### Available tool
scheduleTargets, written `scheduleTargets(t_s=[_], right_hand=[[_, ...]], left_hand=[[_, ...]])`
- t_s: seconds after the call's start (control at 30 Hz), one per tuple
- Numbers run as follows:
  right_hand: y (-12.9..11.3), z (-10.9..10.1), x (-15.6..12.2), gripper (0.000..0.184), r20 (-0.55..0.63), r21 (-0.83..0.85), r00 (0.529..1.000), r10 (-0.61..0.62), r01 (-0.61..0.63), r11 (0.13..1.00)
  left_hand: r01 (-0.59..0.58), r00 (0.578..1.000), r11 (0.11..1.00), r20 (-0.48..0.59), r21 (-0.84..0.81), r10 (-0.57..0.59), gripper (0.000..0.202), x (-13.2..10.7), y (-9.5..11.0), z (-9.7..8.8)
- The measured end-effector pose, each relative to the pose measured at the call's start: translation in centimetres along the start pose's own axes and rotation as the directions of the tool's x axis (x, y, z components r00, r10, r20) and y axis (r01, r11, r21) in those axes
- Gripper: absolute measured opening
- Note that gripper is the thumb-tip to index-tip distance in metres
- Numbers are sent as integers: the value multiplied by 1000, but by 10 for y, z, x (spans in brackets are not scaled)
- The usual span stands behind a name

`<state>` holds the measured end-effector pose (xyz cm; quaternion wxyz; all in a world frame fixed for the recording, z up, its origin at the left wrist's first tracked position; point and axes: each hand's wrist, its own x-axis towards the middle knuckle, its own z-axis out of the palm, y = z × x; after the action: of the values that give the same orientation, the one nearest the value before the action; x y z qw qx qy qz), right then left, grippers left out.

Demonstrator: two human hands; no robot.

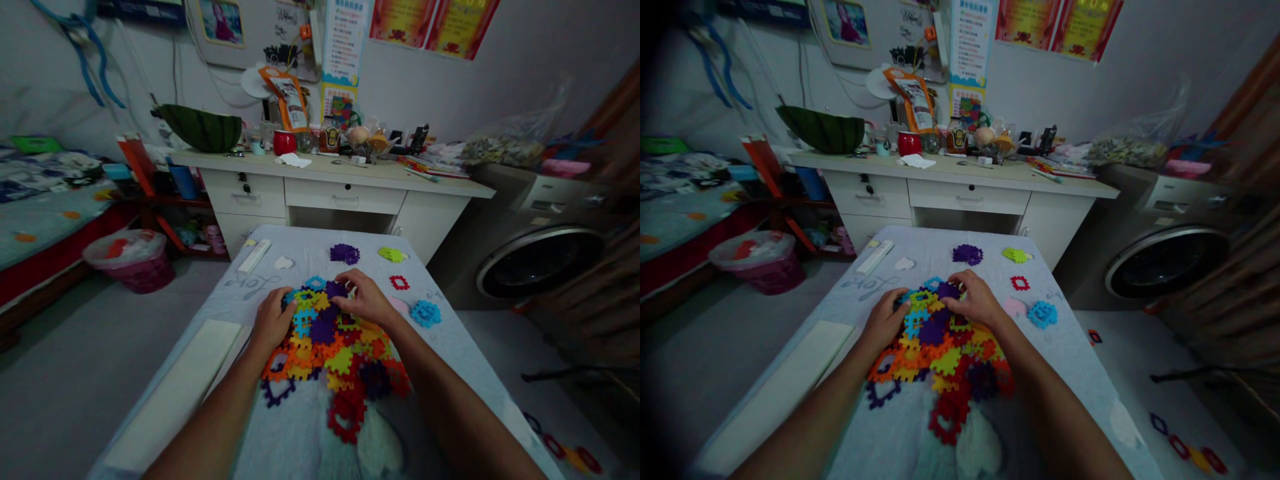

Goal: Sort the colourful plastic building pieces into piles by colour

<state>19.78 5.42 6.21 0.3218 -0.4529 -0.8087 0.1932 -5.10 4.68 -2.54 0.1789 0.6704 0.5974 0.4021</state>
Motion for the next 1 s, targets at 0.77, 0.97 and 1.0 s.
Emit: scheduleTargets(t_s=[0.77, 0.97, 1.0], right_hand=[[123, 21, 75, 26, -375, -69, 816, 439, -497, 865], [91, 23, 62, 27, -110, -32, 938, 329, -334, 942], [83, 26, 62, 26, -15, -29, 963, 270, -270, 962]], left_hand=[[11, 1000, 1000, -9, 2, -11, 30, -1, 10, -4], [14, 1000, 1000, 5, 4, -14, 31, -1, 11, -5], [15, 1000, 1000, 9, 6, -16, 31, -1, 10, -5]])
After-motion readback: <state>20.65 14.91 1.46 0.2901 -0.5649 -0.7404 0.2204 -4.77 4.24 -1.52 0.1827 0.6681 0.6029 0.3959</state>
